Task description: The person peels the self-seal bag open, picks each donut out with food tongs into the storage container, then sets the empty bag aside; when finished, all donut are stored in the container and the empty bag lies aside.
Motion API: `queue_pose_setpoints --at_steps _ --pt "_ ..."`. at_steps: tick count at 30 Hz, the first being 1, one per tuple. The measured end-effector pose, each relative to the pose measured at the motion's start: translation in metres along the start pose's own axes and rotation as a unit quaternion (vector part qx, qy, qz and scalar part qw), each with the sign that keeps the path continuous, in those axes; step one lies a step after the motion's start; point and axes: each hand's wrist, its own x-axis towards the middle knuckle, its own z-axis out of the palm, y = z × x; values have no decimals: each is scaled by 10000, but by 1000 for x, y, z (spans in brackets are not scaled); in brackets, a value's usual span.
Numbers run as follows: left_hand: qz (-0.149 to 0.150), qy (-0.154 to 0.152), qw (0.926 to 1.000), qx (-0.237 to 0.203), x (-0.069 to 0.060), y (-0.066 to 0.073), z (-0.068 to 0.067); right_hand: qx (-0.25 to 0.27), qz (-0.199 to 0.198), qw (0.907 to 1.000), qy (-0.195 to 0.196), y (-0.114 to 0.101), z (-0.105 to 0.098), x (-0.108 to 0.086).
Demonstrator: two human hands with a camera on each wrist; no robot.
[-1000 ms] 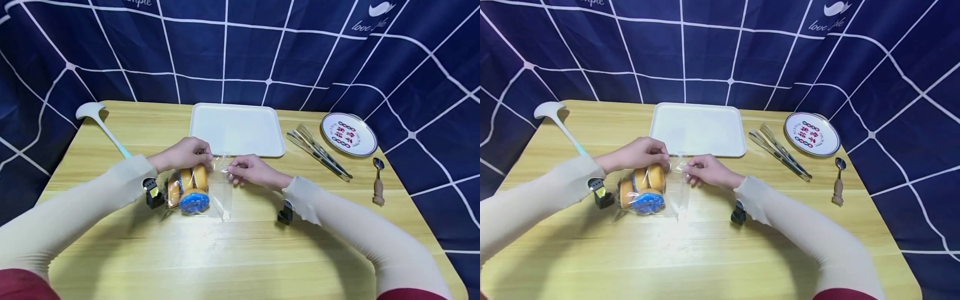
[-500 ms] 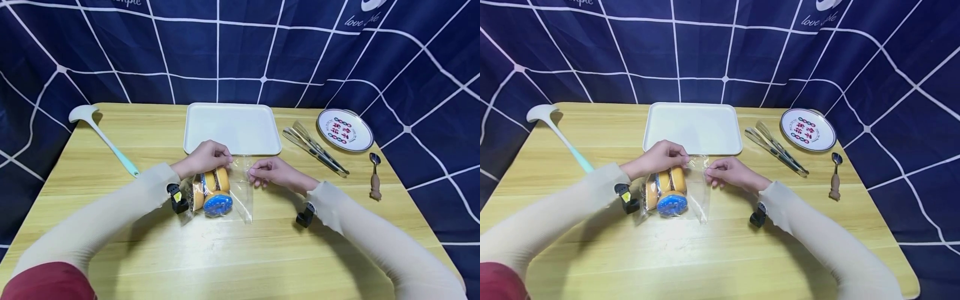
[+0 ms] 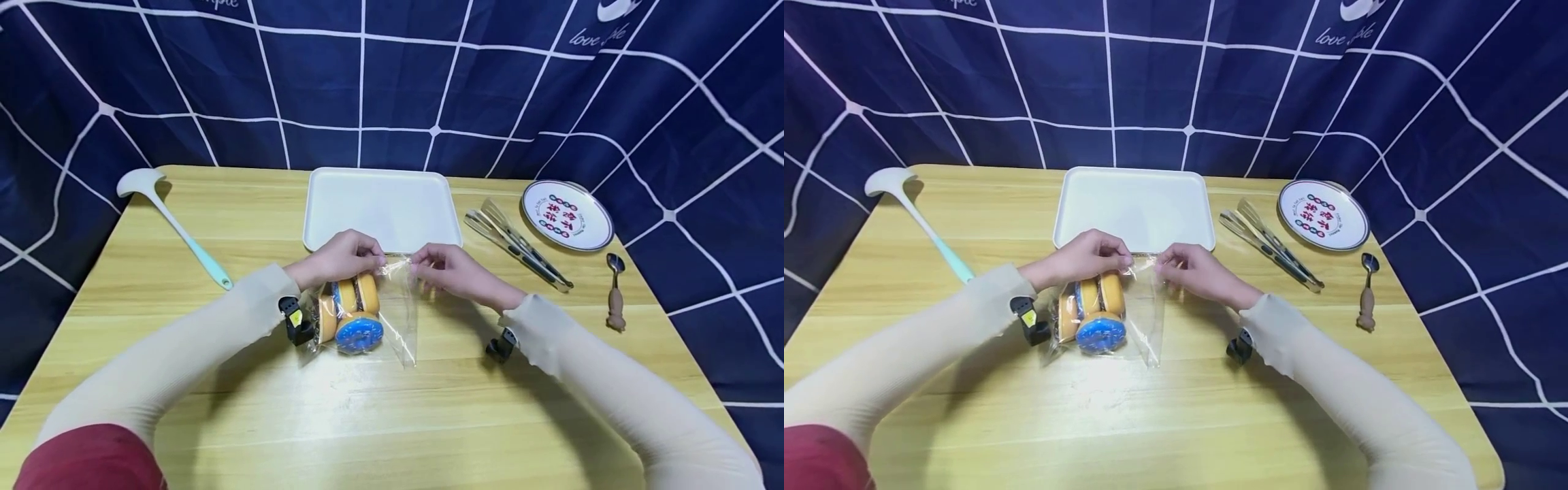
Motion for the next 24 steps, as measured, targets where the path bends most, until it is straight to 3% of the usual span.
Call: queue_pose_setpoints --at_steps 2,3,6,9,18,21,24 --pt "66 -111 9999 78 2 1 -1 -838 -472 9949 308 -4 -2 2" --pt "76 -162 9998 100 2 2 -1 -1307 -733 9878 427 -5 -3 3" --pt "103 -236 9995 158 4 5 -2 -2451 -1427 9566 669 -11 -6 5" --pt "84 -200 9997 121 5 7 -3 -3157 -1932 9260 745 -18 -8 7" --pt "183 -206 9996 63 6 7 1 -4162 -2811 8593 972 -17 -3 13" --pt "170 -204 9996 63 5 7 1 -4312 -2970 8448 1103 -13 -2 13" --pt "108 -180 9998 17 5 6 2 -4390 -3055 8362 1213 -12 -2 12"
